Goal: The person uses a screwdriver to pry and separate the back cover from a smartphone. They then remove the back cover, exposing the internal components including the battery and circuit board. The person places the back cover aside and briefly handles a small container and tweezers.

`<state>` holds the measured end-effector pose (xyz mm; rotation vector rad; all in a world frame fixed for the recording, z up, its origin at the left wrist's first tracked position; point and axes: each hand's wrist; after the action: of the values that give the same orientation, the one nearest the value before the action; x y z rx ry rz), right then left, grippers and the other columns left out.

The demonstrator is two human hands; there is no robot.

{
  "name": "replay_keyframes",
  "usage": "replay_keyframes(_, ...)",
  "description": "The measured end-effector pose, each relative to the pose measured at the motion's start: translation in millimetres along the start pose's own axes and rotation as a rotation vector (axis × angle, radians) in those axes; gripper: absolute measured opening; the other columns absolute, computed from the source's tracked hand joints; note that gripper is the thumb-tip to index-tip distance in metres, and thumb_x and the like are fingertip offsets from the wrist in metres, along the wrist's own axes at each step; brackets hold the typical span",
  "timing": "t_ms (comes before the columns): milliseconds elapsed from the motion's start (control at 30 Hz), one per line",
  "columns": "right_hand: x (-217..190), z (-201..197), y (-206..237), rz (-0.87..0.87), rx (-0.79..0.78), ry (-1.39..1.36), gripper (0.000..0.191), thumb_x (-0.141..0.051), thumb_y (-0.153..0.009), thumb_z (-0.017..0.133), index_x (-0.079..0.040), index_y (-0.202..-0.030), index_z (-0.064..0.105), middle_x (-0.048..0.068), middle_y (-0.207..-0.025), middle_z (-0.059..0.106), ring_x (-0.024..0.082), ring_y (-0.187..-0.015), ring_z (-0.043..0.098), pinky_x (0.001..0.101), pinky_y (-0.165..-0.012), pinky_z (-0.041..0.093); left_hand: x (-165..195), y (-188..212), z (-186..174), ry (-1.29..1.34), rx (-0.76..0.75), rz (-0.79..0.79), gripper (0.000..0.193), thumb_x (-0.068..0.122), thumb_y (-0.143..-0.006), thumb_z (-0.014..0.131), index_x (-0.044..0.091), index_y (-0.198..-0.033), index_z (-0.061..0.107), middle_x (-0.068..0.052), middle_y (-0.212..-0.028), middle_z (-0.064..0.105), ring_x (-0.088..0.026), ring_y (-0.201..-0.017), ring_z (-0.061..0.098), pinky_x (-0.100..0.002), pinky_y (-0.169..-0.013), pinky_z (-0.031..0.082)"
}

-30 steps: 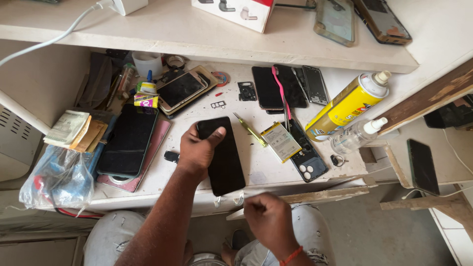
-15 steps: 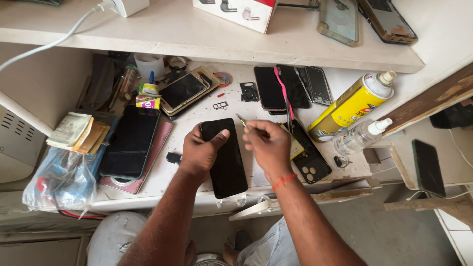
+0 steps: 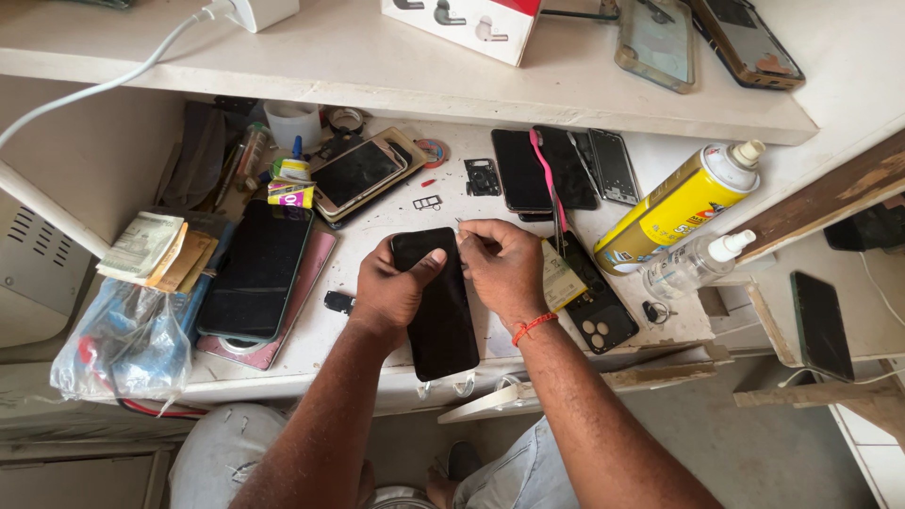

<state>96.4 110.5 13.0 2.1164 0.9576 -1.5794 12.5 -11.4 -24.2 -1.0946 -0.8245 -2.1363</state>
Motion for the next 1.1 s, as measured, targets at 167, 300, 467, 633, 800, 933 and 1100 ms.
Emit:
replay_keyframes(167,3.5,0.3,0.7,-0.008,-0.005,0.001,0.014,-0.009,-0.091,0.073,-0.003,-0.103,0.078,0.002,-0.08,0.075,0.006,-0.066,0.068,0.0232,-0.055,0.061,-0.4,0.4,-0.7,-0.005,0.007,-0.021,0.04,0.014,-0.082,0.083,0.002,-0.115,0.064,-0.01,-0.097,0.075,-0.017,-0.086,0.071,-0.035,-0.078,0.06)
replay_keyframes(300,4.0,0.1,0.8,-0.019,-0.004,0.011,0.013,-0.009,-0.092,0.072,-0.004,-0.103,0.078,0.002,-0.077,0.074,0.005,-0.065,0.068,0.0226,-0.055,0.061,-0.8,-0.4,-0.4,0.016,0.001,-0.016,0.041,0.014,-0.081,0.083,0.002,-0.116,0.064,-0.009,-0.097,0.075,-0.017,-0.085,0.071,-0.035,-0.078,0.061)
replay_keyframes(467,4.2,0.9,2.7,-0.034,0.018,-0.025,0.013,-0.009,-0.093,0.072,-0.004,-0.103,0.079,0.002,-0.075,0.073,0.005,-0.065,0.067,0.0222,-0.055,0.061,-0.3,0.4,-0.4,0.002,0.003,-0.024,0.04,0.015,-0.082,0.083,0.003,-0.115,0.064,-0.009,-0.096,0.075,-0.017,-0.085,0.071,-0.035,-0.077,0.061)
replay_keyframes(633,5.4,-0.4,1.1,-0.061,0.008,0.02,0.013,-0.008,-0.092,0.072,-0.004,-0.102,0.079,0.002,-0.078,0.074,0.004,-0.065,0.067,0.022,-0.054,0.06,0.3,0.7,-0.3,0.002,-0.005,-0.02,0.039,0.015,-0.082,0.082,0.002,-0.114,0.064,-0.009,-0.096,0.074,-0.018,-0.085,0.071,-0.036,-0.077,0.061)
replay_keyframes(800,5.8,-0.2,0.7,-0.096,0.003,0.0,0.012,-0.007,-0.092,0.072,-0.002,-0.102,0.078,0.003,-0.082,0.076,0.004,-0.065,0.068,0.0216,-0.055,0.059,1.7,1.5,0.3,-0.009,-0.012,-0.004,0.039,0.015,-0.082,0.083,0.002,-0.115,0.064,-0.009,-0.096,0.075,-0.017,-0.086,0.07,-0.036,-0.079,0.06)
replay_keyframes(933,6.0,0.4,1.2,-0.102,0.011,0.031,0.012,-0.007,-0.092,0.072,-0.003,-0.101,0.078,0.003,-0.081,0.076,0.005,-0.064,0.068,0.0213,-0.055,0.058,3.7,2.2,-0.2,-0.035,-0.002,-0.046,0.04,0.017,-0.082,0.082,0.003,-0.115,0.064,-0.01,-0.095,0.074,-0.018,-0.087,0.072,-0.037,-0.079,0.061)
replay_keyframes(1100,7.4,-1.0,0.2,-0.105,0.011,0.078,0.011,-0.005,-0.089,0.072,-0.003,-0.097,0.079,0.003,-0.077,0.076,0.006,-0.062,0.068,0.0217,-0.056,0.056,4.1,2.7,-0.1,-0.041,0.005,-0.046,0.041,0.017,-0.082,0.083,0.003,-0.115,0.063,-0.01,-0.096,0.074,-0.019,-0.087,0.071,-0.037,-0.08,0.061)
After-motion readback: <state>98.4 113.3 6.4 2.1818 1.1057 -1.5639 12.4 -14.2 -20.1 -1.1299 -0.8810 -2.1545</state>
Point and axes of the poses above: each hand's wrist, its own y-axis away from the middle knuckle, its own z-axis out of the palm, x = y × z
